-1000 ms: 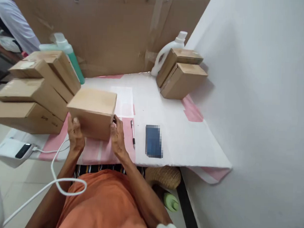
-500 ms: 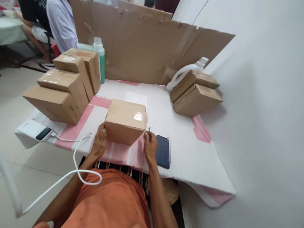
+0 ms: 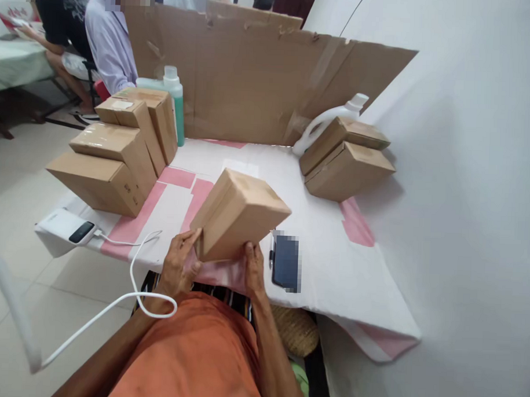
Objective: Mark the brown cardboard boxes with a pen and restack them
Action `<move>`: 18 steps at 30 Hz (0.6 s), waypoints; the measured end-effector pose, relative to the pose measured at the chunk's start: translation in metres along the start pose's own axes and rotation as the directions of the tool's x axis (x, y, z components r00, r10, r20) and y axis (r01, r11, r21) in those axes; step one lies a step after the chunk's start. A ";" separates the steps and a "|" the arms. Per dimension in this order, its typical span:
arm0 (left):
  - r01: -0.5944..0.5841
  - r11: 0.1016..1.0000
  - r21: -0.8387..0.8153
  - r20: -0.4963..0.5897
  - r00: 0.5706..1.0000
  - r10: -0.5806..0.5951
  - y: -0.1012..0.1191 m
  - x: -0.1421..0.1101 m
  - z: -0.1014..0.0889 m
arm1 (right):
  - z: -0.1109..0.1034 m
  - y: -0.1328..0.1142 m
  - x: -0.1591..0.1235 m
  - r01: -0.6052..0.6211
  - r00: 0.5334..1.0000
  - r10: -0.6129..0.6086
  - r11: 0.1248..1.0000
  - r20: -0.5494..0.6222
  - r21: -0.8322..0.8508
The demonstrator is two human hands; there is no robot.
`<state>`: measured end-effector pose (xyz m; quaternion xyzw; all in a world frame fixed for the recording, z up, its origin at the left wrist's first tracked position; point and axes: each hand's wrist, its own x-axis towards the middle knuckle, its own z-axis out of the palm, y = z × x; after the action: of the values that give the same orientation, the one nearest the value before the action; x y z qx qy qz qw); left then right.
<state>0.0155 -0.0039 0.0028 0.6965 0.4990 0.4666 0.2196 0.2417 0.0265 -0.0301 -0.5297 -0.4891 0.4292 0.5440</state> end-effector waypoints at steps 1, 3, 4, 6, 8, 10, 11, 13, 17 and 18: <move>-0.078 0.993 0.087 0.015 0.997 0.077 0.010 -0.002 -0.003 | -0.008 -0.005 0.006 -0.046 0.999 0.046 0.998 0.005 0.044; -0.198 0.957 0.210 0.056 0.980 0.190 0.026 0.001 -0.007 | -0.024 -0.015 0.018 -0.131 0.990 0.126 0.987 0.065 0.089; -0.239 0.939 0.245 0.073 0.971 0.228 0.031 0.004 -0.008 | -0.031 -0.018 0.023 -0.177 0.980 0.167 0.979 0.106 0.097; -0.301 0.916 0.265 0.101 0.954 0.284 0.037 0.013 -0.008 | -0.040 -0.022 0.030 -0.278 0.953 0.258 0.952 0.158 0.125; -0.347 0.909 0.230 0.143 0.936 0.321 0.036 0.021 -0.003 | -0.042 -0.021 0.032 -0.353 0.932 0.325 0.914 0.160 0.202; -0.376 0.910 0.175 0.196 0.919 0.342 0.031 0.029 0.004 | -0.040 -0.018 0.029 -0.351 0.936 0.326 0.884 0.129 0.311; -0.373 0.915 0.152 0.210 0.917 0.339 0.027 0.032 0.007 | -0.039 -0.016 0.027 -0.329 0.944 0.310 0.874 0.110 0.357; -0.355 0.927 0.116 0.201 0.923 0.329 0.020 0.040 0.013 | -0.036 -0.014 0.022 -0.294 0.955 0.277 0.866 0.101 0.404; -0.351 0.936 0.041 0.200 0.920 0.336 0.014 0.061 0.014 | -0.036 -0.016 0.020 -0.239 0.971 0.218 0.908 0.098 0.343; -0.360 0.933 0.023 0.194 0.917 0.349 0.017 0.066 0.012 | -0.037 -0.018 0.022 -0.213 0.977 0.201 0.925 0.071 0.315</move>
<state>0.0388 0.0501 0.0388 0.8219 0.3553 0.4166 0.1570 0.2809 0.0408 -0.0086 -0.4748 -0.3645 0.5676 0.5653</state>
